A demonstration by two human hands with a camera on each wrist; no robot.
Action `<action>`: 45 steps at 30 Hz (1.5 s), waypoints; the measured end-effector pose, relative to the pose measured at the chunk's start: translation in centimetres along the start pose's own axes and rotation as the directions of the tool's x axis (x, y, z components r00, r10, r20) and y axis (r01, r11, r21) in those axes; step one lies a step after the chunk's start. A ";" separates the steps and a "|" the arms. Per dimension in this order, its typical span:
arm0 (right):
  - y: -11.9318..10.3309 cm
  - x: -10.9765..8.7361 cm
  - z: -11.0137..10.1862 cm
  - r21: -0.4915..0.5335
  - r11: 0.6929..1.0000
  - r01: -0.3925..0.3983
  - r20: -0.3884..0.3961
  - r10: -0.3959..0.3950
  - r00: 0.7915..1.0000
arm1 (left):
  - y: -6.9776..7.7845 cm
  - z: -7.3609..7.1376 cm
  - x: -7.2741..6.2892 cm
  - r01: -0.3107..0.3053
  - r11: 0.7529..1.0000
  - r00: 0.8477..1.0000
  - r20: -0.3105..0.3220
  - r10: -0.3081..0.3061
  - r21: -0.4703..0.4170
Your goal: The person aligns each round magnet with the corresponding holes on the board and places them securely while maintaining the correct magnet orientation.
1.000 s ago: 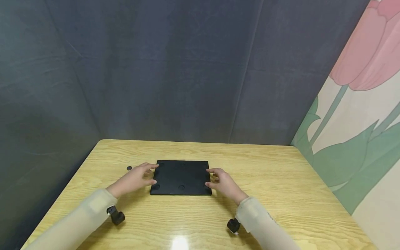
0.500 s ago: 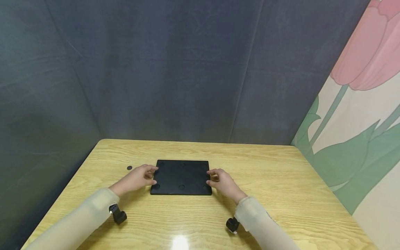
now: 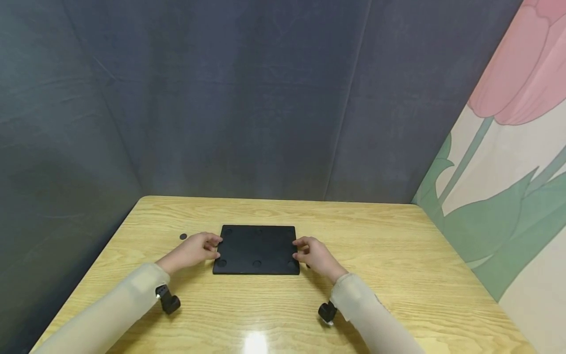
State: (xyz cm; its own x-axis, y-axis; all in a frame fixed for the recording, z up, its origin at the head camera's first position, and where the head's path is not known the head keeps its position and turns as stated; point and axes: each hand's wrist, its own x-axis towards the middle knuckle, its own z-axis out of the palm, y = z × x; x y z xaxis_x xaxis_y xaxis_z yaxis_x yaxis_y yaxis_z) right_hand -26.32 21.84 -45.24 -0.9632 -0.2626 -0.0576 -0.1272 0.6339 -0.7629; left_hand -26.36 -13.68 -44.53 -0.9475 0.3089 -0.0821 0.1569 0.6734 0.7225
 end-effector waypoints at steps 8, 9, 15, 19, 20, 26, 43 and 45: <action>0.0 0.1 0.0 0.008 1.000 -0.028 0.021 0.028 0.999 | 0.0 -0.1 0.0 -0.003 1.000 1.000 -0.002 0.003 0.002; 0.0 0.1 0.0 0.010 0.999 -0.034 0.021 0.034 0.999 | 0.0 -0.1 0.0 -0.003 1.000 1.000 -0.001 0.003 0.001; 0.0 0.4 0.3 0.051 0.997 -0.061 0.013 0.060 0.998 | 0.0 -0.1 0.0 0.004 1.000 1.000 0.003 -0.004 -0.013; -0.1 0.5 0.3 0.071 0.995 -0.072 0.010 0.071 0.997 | 0.0 -0.1 0.0 0.007 1.000 1.000 0.005 -0.007 -0.021; -0.1 0.5 0.3 0.074 0.994 -0.075 0.011 0.075 0.997 | 0.0 -0.1 0.0 0.007 1.000 1.000 0.006 -0.007 -0.025; -0.1 0.6 0.3 0.088 0.992 -0.090 0.017 0.089 0.996 | -0.1 -0.1 0.0 -0.003 0.999 1.000 0.013 0.003 -0.050; -0.1 0.5 0.2 0.110 0.990 -0.089 0.035 0.085 0.996 | -0.1 0.0 0.2 0.020 0.998 1.000 0.010 -0.019 -0.051; -0.1 0.6 0.2 0.115 0.989 -0.092 0.038 0.088 0.995 | -0.1 0.0 0.2 0.030 0.998 1.000 0.009 -0.029 -0.051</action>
State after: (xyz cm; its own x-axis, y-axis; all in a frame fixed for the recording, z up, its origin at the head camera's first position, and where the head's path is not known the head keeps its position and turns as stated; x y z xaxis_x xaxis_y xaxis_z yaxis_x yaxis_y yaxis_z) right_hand -26.80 21.47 -45.27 -0.9610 -0.2328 -0.1489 -0.0099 0.5675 -0.8233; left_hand -26.61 -13.67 -44.57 -0.9492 0.2950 -0.1094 0.1144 0.6473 0.7536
